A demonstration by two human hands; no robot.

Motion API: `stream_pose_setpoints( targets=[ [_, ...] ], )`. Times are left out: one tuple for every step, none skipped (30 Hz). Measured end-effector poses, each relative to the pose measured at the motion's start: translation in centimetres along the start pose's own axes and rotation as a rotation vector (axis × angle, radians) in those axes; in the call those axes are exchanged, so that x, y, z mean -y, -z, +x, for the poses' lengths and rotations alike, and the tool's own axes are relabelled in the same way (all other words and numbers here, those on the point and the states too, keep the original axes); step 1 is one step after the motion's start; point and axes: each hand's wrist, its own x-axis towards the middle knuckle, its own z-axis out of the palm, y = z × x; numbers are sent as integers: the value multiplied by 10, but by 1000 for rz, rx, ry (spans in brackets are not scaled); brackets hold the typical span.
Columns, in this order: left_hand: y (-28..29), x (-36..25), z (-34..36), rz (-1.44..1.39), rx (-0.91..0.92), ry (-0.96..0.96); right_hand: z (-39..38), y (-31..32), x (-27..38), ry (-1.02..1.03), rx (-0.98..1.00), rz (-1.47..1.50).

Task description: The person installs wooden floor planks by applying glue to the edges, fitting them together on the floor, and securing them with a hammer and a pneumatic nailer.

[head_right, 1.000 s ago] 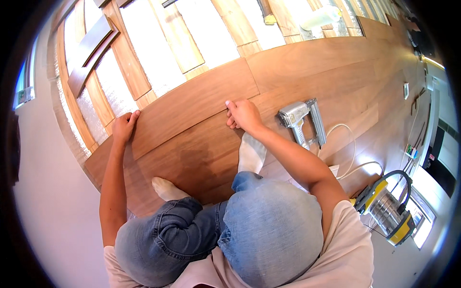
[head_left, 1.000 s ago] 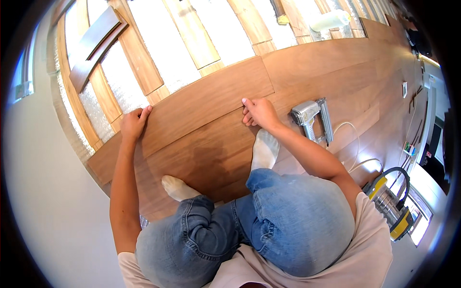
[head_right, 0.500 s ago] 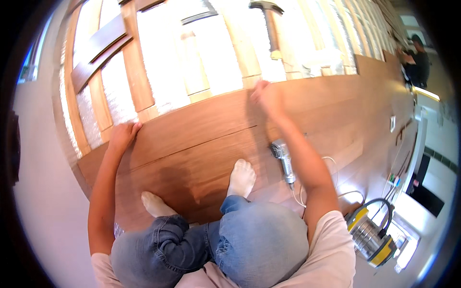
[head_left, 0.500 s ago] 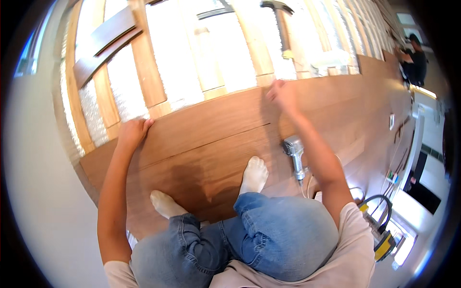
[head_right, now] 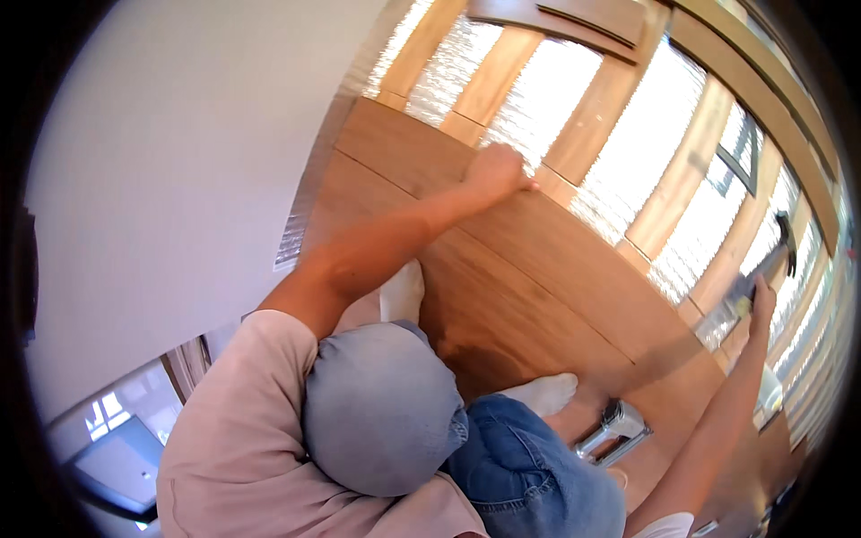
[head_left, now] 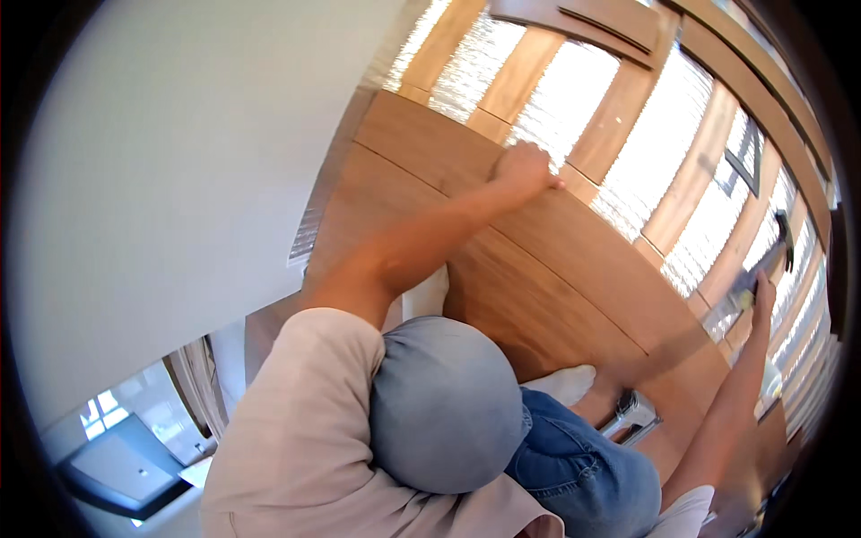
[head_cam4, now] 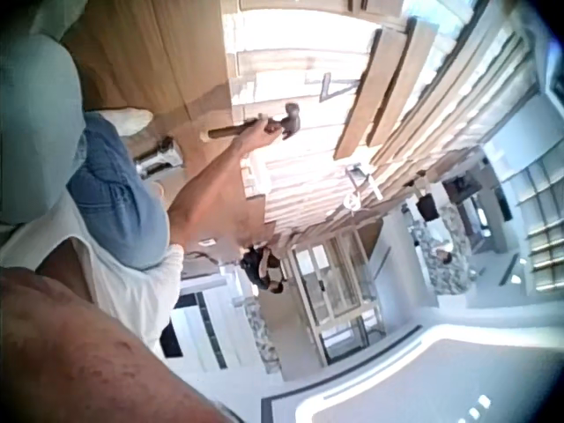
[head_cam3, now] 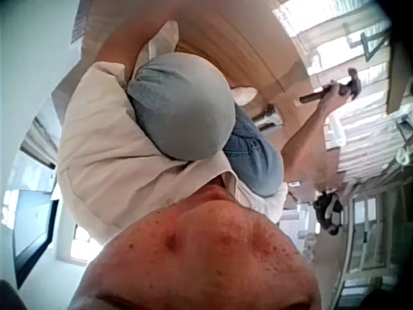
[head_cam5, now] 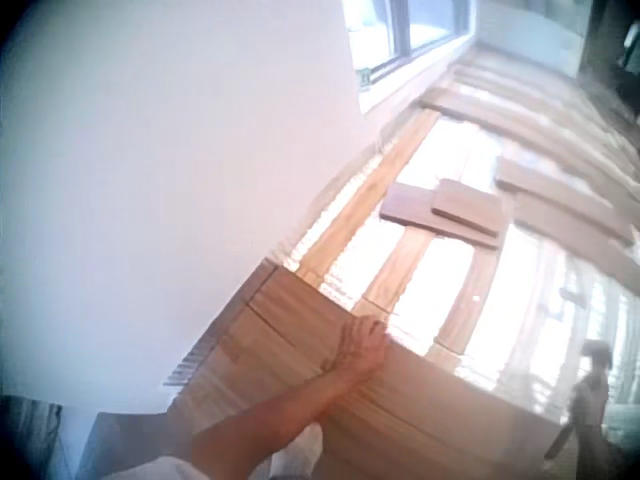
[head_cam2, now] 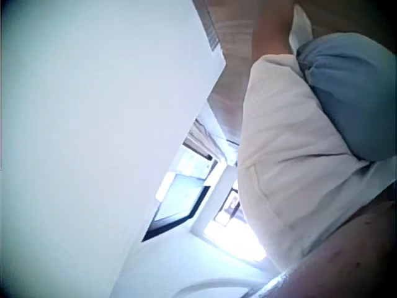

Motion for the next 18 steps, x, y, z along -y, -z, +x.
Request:
stream_pose_setpoints(
  targets=[
    [-7, 1, 0, -11, -73, -44, -1, 7, 7, -9, 62, 54],
    [-11, 3, -3, -13, -104, -55, -9, -2, 19, -62, -11, 355],
    [-14, 4, -5, -21, -143, -71, -14, 0, 29, -95, -26, 485],
    [-14, 2, -7, -99, -163, -81, -25, 3, 34, -89, -82, 399],
    [-17, 8, -14, -132, -172, -69, -42, -7, 36, -24, -120, 384],
    [-20, 10, -18, -170, -186, -67, -66, -18, 38, 70, -179, 517],
    [-28, 14, -23, -230, -313, -191, -91, -17, 32, 134, -197, 433],
    [-33, 13, -26, -273, -459, -283, -119, -34, 30, 186, -289, 529],
    [-37, 11, -28, -305, -606, -380, -144, -40, 30, 206, -319, 610],
    [-36, 13, -30, -311, -607, -365, -184, -52, 60, 168, -253, 730],
    [-31, 7, -32, -346, -641, -337, -200, -47, 76, 136, -247, 767],
    [-29, 6, -32, -375, -657, -341, -213, -42, 95, 104, -241, 801],
    [-27, 6, -33, -399, -673, -345, -231, -40, 131, 46, -263, 772],
    [-24, 7, -36, -421, -685, -344, -220, -34, 120, 41, -232, 624],
    [-23, 13, -35, -501, -594, -372, -224, -38, 122, 30, -193, 542],
    [-25, 23, -35, -541, -549, -377, -224, -51, 123, 14, -141, 462],
    [-25, 30, -31, -585, -504, -387, -228, -69, 123, 103, -213, 472],
    [-26, 42, -24, -586, -381, -321, -233, -84, 120, 143, -240, 527]
  ],
)
